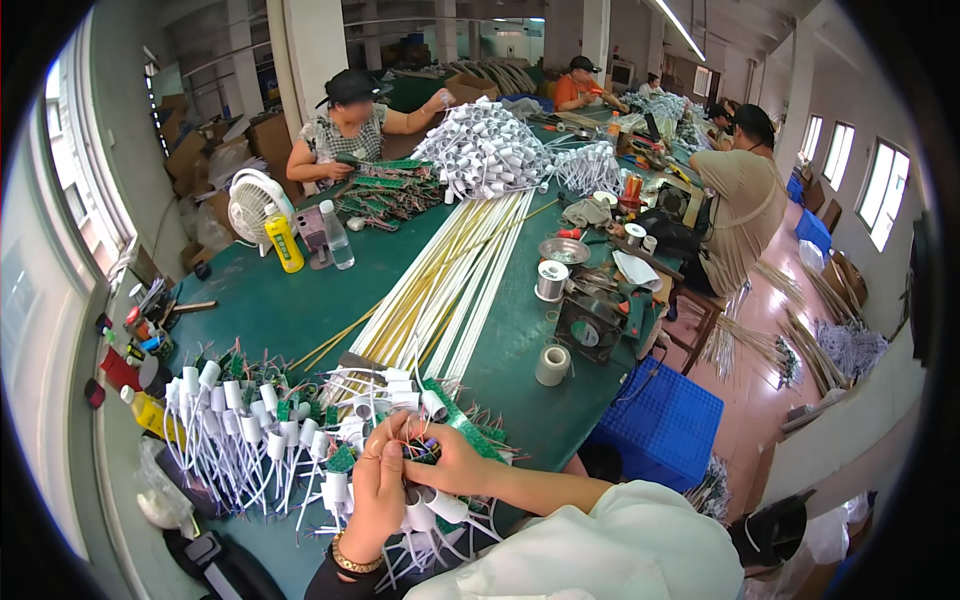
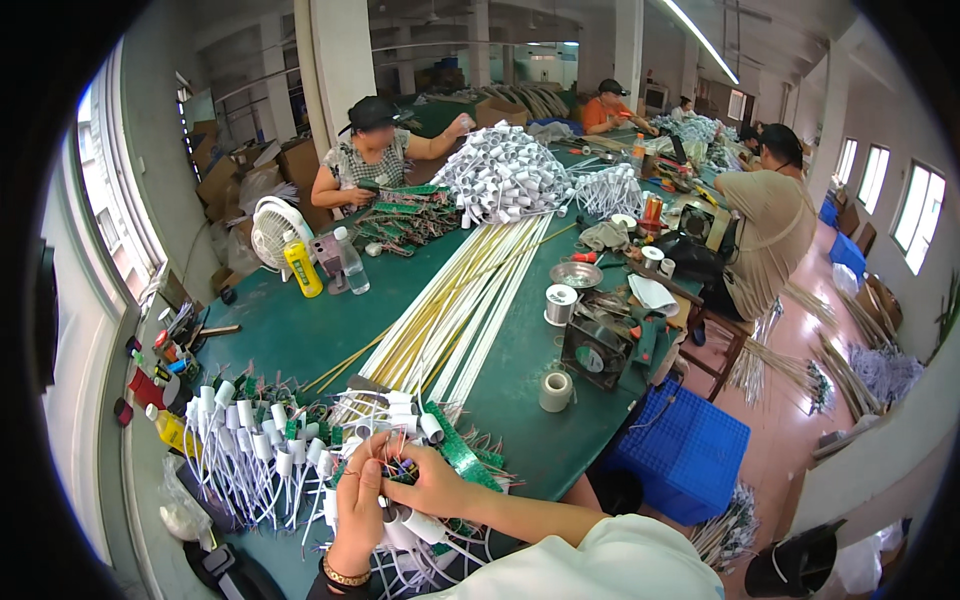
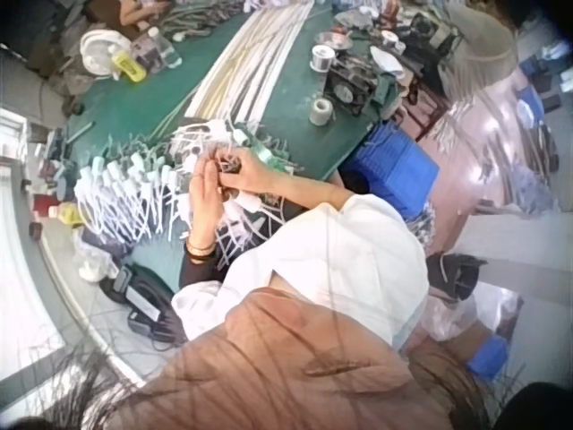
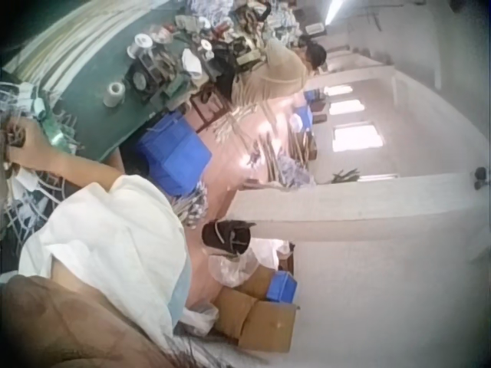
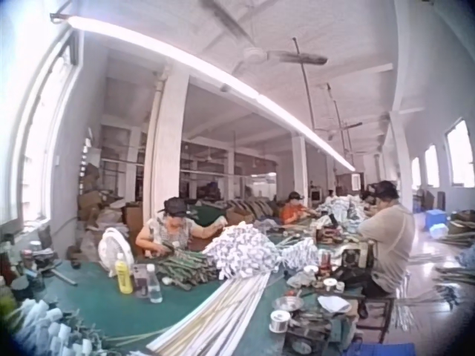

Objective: The person assembles strings of electronic components by hand, joining circuit boards and plastic housings on a factory line.

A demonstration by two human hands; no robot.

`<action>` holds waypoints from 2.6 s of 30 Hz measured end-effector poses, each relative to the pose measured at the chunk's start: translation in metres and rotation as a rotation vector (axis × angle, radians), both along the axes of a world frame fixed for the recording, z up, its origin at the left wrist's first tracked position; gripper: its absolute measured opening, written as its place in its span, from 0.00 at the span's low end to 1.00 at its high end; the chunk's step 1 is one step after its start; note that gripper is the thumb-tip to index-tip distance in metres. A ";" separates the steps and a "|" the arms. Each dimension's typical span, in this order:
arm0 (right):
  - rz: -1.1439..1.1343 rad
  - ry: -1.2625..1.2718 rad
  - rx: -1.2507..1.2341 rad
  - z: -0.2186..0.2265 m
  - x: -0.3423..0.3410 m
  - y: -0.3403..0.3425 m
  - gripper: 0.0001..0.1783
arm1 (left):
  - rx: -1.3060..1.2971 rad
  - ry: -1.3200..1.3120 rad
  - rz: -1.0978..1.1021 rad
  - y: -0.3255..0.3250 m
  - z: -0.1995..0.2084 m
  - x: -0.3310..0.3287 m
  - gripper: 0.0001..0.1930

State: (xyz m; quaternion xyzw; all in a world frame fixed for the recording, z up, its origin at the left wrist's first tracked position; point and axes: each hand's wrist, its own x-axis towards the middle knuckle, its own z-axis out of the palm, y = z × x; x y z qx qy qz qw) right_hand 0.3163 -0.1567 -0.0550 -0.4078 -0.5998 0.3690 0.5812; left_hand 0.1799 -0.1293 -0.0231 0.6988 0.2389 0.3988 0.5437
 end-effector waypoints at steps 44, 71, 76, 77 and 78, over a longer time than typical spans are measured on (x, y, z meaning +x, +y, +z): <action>0.145 -0.219 -0.225 -0.033 0.035 -0.013 0.08 | 0.685 0.869 1.196 0.205 0.004 -0.243 0.17; -0.037 -0.347 0.212 -0.058 0.036 -0.018 0.06 | 0.174 0.919 0.294 0.090 -0.048 -0.095 0.31; -0.025 -0.312 0.187 -0.062 0.036 -0.018 0.06 | 0.190 0.751 0.237 0.074 -0.081 -0.101 0.28; -0.025 -0.286 0.157 -0.064 0.037 -0.018 0.06 | 0.181 0.741 0.259 0.071 -0.082 -0.099 0.28; -0.020 -0.289 0.160 -0.064 0.038 -0.018 0.06 | 0.172 0.731 0.282 0.069 -0.082 -0.098 0.28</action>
